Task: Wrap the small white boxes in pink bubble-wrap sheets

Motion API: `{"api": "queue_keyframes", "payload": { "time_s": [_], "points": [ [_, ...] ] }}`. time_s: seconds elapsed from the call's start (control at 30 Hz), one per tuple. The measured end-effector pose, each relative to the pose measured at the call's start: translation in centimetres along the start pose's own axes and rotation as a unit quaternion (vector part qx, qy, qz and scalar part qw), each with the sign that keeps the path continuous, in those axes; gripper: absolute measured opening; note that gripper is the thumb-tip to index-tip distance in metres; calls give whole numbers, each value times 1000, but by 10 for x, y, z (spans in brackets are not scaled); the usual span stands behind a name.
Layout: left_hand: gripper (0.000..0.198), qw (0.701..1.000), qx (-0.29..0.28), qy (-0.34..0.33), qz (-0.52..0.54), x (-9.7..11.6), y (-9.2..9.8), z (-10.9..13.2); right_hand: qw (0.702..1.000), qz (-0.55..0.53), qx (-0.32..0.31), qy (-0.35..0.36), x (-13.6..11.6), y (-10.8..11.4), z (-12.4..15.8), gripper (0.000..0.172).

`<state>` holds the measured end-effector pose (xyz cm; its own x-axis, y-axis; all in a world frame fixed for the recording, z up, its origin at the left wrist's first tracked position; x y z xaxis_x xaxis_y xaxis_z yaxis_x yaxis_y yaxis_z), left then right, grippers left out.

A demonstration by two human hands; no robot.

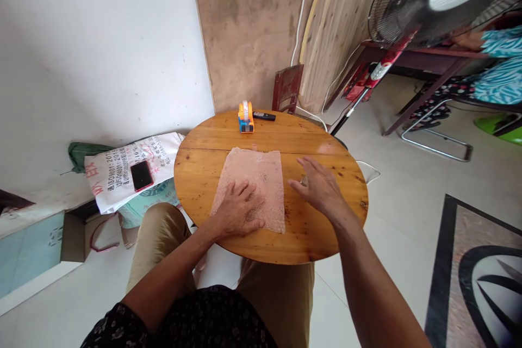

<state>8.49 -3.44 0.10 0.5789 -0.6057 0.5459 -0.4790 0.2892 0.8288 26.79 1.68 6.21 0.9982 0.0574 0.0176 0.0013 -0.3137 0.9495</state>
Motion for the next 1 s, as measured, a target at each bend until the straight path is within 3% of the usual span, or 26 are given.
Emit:
{"api": "queue_keyframes", "payload": {
  "time_s": [0.07, 0.13, 0.23, 0.37, 0.47, 0.57, 0.7, 0.8, 0.9, 1.0],
  "points": [
    [60, 1000, 6, 0, -1, 1, 1, 1, 998, 28, -50, -38, 27, -8, 10, 61],
    [59, 1000, 17, -6, -2, 2, 2, 2, 994, 25, -87, -67, 46, -16, 20, 50],
    [59, 997, 67, -22, 8, 2, 8, 4, 992, -24, -79, -94, 55, -13, 27, 39],
    [36, 972, 233, -6, 15, -5, 35, 17, 986, -138, -16, -90, 35, 11, 25, 45],
    [32, 950, 308, 53, -2, -16, 47, 25, 973, -229, 18, -9, -6, 25, 16, 45],
    [45, 949, 294, 110, -3, -27, 45, 23, 959, -273, 4, 72, -52, 16, 6, 47],
    [59, 952, 263, 153, 17, -37, 40, 20, 956, -254, -56, 134, -95, -26, -2, 53],
    [59, 956, 248, 157, 17, -37, 39, 19, 955, -249, -72, 144, -103, -49, -1, 60],
    [57, 959, 238, 153, 8, -36, 38, 17, 951, -270, -53, 144, -99, -52, 2, 64],
    [57, 959, 239, 152, 1, -35, 37, 17, 947, -288, -45, 132, -94, -50, 5, 52]
  ]
}}
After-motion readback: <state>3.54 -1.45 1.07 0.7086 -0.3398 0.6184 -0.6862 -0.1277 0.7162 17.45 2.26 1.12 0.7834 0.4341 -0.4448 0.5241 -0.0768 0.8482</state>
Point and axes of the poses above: each hand's wrist, its own z-axis away from the middle knuckle, its own y-axis out of the back of the hand, x = y × z, the point moved 10 cm from there along -z, towards the middle knuckle, and after that the axes turned 12 degrees about z, right-handed, at the moved point
